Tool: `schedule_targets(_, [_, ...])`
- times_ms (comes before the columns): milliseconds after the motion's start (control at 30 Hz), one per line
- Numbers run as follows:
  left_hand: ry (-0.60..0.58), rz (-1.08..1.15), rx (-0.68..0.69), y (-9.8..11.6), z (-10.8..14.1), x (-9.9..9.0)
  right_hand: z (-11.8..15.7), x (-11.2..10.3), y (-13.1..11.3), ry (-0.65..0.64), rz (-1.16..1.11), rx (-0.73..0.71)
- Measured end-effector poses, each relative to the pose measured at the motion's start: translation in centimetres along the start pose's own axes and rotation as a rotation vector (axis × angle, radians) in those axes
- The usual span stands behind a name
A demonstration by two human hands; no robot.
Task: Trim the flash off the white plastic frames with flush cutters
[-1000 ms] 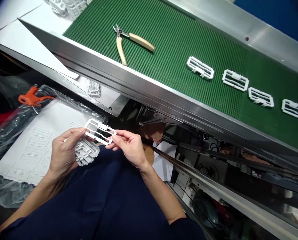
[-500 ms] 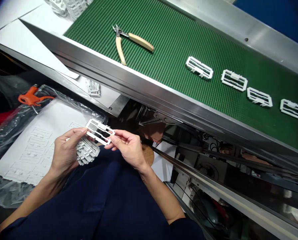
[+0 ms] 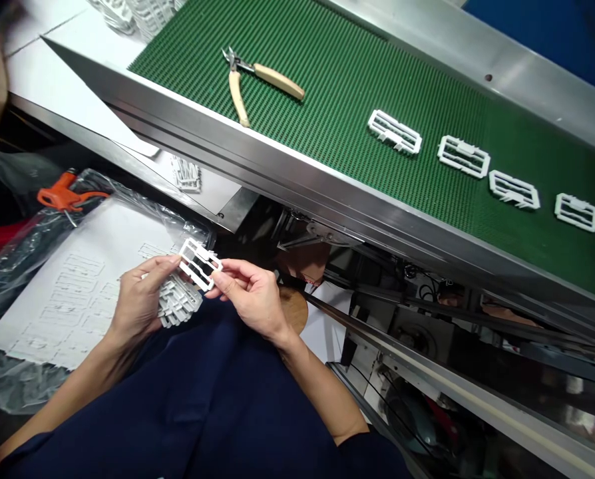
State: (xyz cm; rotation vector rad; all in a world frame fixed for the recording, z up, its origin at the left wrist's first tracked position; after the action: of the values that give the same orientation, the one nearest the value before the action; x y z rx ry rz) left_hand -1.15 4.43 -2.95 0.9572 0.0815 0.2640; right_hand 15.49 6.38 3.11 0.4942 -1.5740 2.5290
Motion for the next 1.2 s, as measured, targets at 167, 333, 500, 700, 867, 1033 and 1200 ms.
schedule_targets(167, [-0.033,0.035,-0.024,-0.6,-0.1,0.4,0.3,0.4,0.2,0.001,0.025,-0.021])
schedule_targets(333, [-0.021,0.053,-0.019,-0.3,-0.3,0.3,0.3,0.2,0.5,0.025,0.021,-0.052])
schedule_targets(500, [0.036,0.062,0.091,3.0,0.4,-0.3,-0.1,-0.5,1.0,0.053,-0.116,-0.025])
schedule_targets(700, [0.039,0.04,0.153,5.2,1.3,-0.2,-0.2,-0.6,1.6,0.058,-0.293,0.075])
schedule_targets(867, [0.042,0.044,0.136,4.9,1.2,-0.2,-0.2,-0.7,1.5,0.066,-0.313,0.08])
schedule_targets(1033, [0.03,0.04,0.143,5.0,1.1,-0.1,-0.3,-0.7,1.6,0.065,-0.324,0.085])
schedule_targets(1200, [0.033,0.032,0.146,5.0,0.9,0.0,-0.3,-0.8,1.6,0.071,-0.315,0.089])
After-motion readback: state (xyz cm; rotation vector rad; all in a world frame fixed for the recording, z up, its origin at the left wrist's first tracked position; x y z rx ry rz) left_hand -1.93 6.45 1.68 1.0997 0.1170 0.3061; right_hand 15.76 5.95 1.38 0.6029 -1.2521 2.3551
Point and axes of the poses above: each hand's wrist, its own z-axis away from the middle knuckle, its own x-axis out of the palm, y = z × x, the point moved 8 cm from there along -z, towards the middle knuckle, and after that the axes turned 12 degrees about -z, right-handed, at the moved point
